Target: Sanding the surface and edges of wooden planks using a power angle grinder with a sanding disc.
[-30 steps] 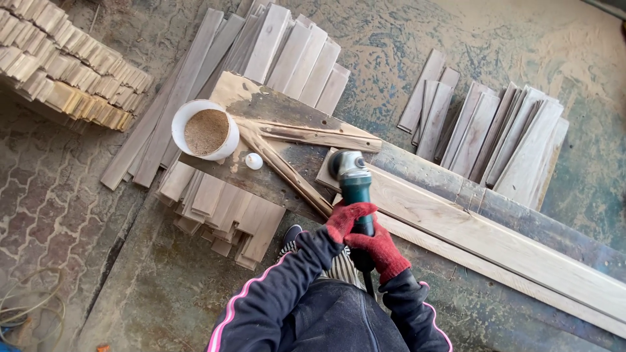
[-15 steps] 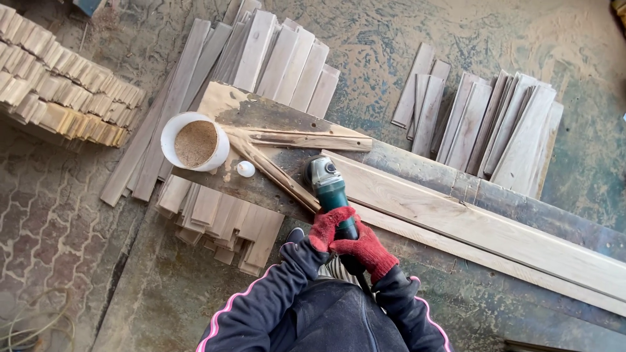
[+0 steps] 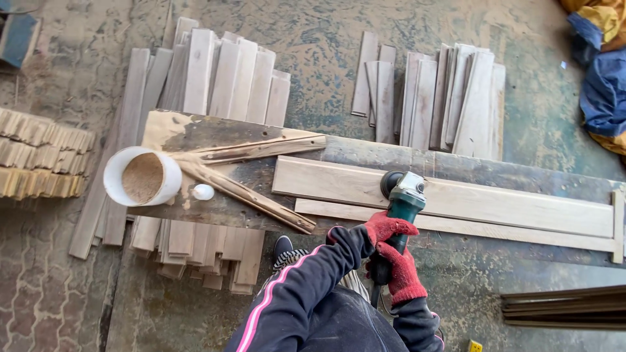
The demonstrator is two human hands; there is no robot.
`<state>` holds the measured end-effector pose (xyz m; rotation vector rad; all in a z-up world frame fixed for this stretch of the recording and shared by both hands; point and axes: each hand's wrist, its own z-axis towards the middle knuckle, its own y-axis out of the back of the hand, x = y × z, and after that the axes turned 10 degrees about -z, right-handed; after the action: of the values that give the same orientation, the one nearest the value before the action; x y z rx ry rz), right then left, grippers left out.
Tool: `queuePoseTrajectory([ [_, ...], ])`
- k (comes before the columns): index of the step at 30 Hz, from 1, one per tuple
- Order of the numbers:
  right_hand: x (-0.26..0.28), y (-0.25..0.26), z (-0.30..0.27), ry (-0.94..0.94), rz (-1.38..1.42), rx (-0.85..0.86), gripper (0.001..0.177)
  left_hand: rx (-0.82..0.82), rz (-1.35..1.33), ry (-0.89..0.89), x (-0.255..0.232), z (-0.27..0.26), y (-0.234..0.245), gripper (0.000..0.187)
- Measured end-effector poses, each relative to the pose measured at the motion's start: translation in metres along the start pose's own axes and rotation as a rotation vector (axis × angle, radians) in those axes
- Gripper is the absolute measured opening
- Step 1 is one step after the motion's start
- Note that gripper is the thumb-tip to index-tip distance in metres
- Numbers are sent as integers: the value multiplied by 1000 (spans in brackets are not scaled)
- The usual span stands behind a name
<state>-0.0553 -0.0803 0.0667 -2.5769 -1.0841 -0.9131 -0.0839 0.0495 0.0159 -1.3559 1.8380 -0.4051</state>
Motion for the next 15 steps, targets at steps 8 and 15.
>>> queuePoseTrajectory([
  [8, 3, -34, 9, 10, -100, 97, 39, -46, -185, -41, -14, -35, 43, 38],
  [15, 29, -109, -6, 71, -504, 374, 65, -135, -409, -344, -20, -94, 114, 31],
])
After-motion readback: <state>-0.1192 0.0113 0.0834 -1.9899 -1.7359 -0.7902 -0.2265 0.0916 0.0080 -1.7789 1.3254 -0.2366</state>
